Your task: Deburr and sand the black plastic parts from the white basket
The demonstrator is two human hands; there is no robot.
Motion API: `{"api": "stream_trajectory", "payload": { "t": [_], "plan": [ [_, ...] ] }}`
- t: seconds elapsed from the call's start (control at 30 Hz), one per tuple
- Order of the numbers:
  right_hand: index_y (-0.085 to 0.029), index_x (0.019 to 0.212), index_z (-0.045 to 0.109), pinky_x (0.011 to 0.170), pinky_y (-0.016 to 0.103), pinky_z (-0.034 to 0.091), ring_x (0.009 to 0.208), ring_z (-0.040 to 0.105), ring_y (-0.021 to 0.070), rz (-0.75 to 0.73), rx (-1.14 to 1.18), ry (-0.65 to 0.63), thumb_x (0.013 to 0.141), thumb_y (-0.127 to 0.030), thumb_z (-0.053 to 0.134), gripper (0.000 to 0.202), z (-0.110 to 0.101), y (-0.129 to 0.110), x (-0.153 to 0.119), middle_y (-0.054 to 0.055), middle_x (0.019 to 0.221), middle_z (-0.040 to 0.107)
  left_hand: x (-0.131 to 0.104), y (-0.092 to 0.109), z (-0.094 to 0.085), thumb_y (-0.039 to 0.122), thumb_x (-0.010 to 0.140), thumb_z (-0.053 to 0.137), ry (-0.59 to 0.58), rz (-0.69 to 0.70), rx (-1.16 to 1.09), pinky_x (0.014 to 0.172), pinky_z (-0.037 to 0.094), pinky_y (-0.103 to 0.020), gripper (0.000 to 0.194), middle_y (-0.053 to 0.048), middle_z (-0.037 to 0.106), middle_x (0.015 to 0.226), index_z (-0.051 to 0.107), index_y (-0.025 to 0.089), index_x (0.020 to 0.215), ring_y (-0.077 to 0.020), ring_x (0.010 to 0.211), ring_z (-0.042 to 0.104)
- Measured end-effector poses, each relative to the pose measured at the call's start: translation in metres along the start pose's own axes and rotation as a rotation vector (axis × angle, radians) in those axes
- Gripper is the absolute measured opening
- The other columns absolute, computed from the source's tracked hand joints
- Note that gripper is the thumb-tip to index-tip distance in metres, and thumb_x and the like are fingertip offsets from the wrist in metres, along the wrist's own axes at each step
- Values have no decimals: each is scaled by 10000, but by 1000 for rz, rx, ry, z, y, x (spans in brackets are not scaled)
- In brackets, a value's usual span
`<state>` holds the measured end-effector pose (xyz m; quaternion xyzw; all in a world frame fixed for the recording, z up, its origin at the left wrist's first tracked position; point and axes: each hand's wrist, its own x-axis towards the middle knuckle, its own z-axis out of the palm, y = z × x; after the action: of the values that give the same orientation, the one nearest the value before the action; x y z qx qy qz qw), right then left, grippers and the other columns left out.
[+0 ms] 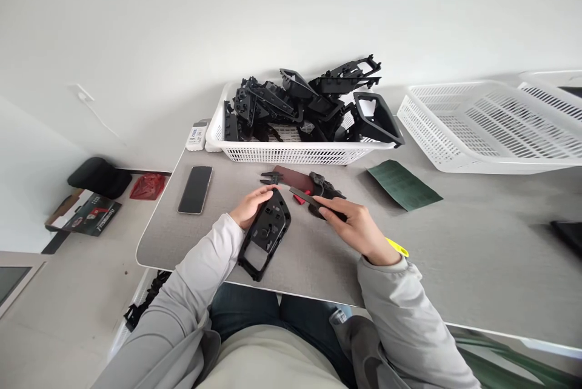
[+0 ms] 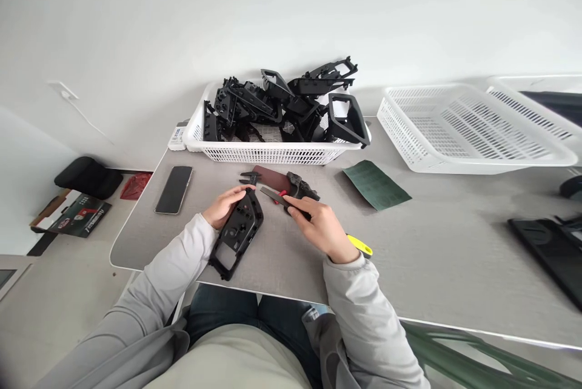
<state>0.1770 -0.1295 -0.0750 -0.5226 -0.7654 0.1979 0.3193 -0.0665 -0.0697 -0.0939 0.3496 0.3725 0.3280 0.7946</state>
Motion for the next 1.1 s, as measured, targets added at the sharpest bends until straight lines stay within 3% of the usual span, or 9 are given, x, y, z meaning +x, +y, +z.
{"api": "stream_trajectory", "payload": {
  "t": [0.3, 0.53, 0.83, 0.93, 1.1],
  "plan": [
    [-210, 1173, 688, 706, 331, 540, 762, 680, 207, 57, 30, 44, 907, -298, 472, 354, 8, 3, 2, 71, 893, 744, 5, -3, 6, 306, 690, 693, 206, 100, -113, 562, 451, -229, 273, 18, 647, 688, 660, 186, 933, -120, 587, 604],
    [-220, 1177, 683, 805, 362, 554, 892, 706, 230, 47, 30, -2, 900, -281, 475, 351, 16, 4, 3, 66, 1031, 749, 0, 1, 7, 305, 553, 773, 241, 81, 1, 536, 429, -243, 440, 25, 630, 652, 613, 174, 941, -125, 539, 579],
    [-199, 1235, 644, 871, 398, 546, 994, 690, 253, 30, 19, -24, 920, -287, 445, 383, 22, 4, 2, 91, 1106, 729, 4, 1, 4, 282, 575, 717, 331, 148, -16, 506, 380, -218, 234, 62, 526, 565, 540, 187, 693, -90, 505, 504],
    [-199, 1266, 624, 897, 407, 537, 1021, 681, 255, 19, 15, -41, 923, -283, 445, 395, 24, 4, 2, 99, 1133, 719, 4, 3, 1, 256, 571, 709, 293, 139, -5, 512, 359, -217, 216, 61, 520, 573, 543, 181, 686, -86, 510, 493],
    [-226, 1245, 633, 841, 381, 554, 951, 695, 242, 33, -11, 3, 927, -288, 449, 372, 25, 0, 1, 81, 1055, 733, 5, 5, -3, 221, 584, 674, 344, 139, 17, 512, 330, -222, 161, 45, 561, 601, 602, 177, 721, -94, 521, 494]
  ]
}}
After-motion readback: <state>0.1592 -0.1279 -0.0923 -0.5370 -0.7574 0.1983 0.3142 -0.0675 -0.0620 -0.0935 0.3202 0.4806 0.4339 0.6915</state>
